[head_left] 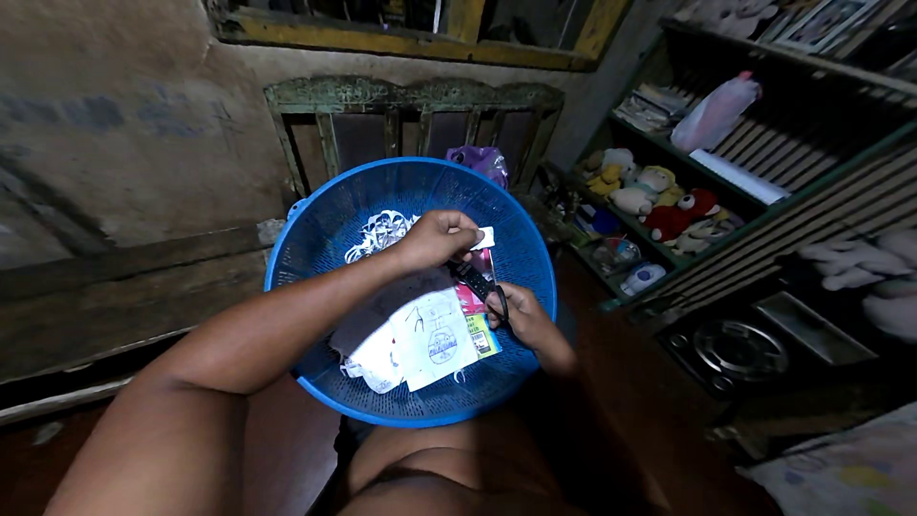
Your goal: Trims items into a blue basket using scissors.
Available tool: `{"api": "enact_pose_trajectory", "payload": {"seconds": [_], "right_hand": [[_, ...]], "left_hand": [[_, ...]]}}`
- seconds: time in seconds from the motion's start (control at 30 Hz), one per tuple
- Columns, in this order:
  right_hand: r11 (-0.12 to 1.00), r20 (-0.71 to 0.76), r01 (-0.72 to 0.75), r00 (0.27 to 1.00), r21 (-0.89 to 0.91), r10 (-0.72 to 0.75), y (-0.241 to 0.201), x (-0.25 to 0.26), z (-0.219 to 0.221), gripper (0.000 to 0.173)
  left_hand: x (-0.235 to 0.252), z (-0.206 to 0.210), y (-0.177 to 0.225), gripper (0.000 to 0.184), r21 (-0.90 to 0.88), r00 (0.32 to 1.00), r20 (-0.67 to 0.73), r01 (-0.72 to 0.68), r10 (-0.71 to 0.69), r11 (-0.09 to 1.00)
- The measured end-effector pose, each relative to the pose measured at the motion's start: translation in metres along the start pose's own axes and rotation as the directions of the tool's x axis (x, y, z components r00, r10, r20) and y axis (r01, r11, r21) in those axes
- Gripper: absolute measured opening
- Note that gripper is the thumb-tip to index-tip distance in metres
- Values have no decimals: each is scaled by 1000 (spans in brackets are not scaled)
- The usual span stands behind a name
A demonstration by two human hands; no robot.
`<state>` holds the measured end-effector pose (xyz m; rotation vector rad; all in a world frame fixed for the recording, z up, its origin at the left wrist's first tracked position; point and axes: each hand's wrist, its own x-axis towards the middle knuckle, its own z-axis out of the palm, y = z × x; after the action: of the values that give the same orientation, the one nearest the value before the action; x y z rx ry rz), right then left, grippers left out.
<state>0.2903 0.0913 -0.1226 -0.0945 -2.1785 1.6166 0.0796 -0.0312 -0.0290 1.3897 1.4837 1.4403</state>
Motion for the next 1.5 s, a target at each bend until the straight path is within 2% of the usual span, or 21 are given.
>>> {"api": "enact_pose_trajectory", "payload": {"seconds": [0.17,0.4,0.6,0.87,1.0,1.3,1.5], "right_hand": [[1000,-20,-11,1000,-9,11,-1,0,0,32],[999,-50,-41,998,-2,40,-1,-1,1,32],[1000,-31,-3,1000,9,3,-2,-1,0,33],[1000,-47,-10,999,1,10,-2,-1,1,31],[1000,-77,-21,997,-8,20,-2,0,1,29],[996,-112,-74,991,-47,68,0,3,1,29],[996,-69,-84,994,-19,83,-4,1,1,30]], "left_hand": [[-1,7,-7,18,-11,996,87,10,-9,1000],[-1,8,-7,18,-25,994,111,11,-9,1000],[-5,10,-1,20,-133,985,125,139,-122,981],[-5,8,-1,20,-110,975,148,185,-168,977],[-3,6,-6,19,-121,981,137,152,-135,981],[0,0,-4,17,-21,993,98,63,-61,998],[3,-6,-3,18,43,999,-37,-28,29,999]]}}
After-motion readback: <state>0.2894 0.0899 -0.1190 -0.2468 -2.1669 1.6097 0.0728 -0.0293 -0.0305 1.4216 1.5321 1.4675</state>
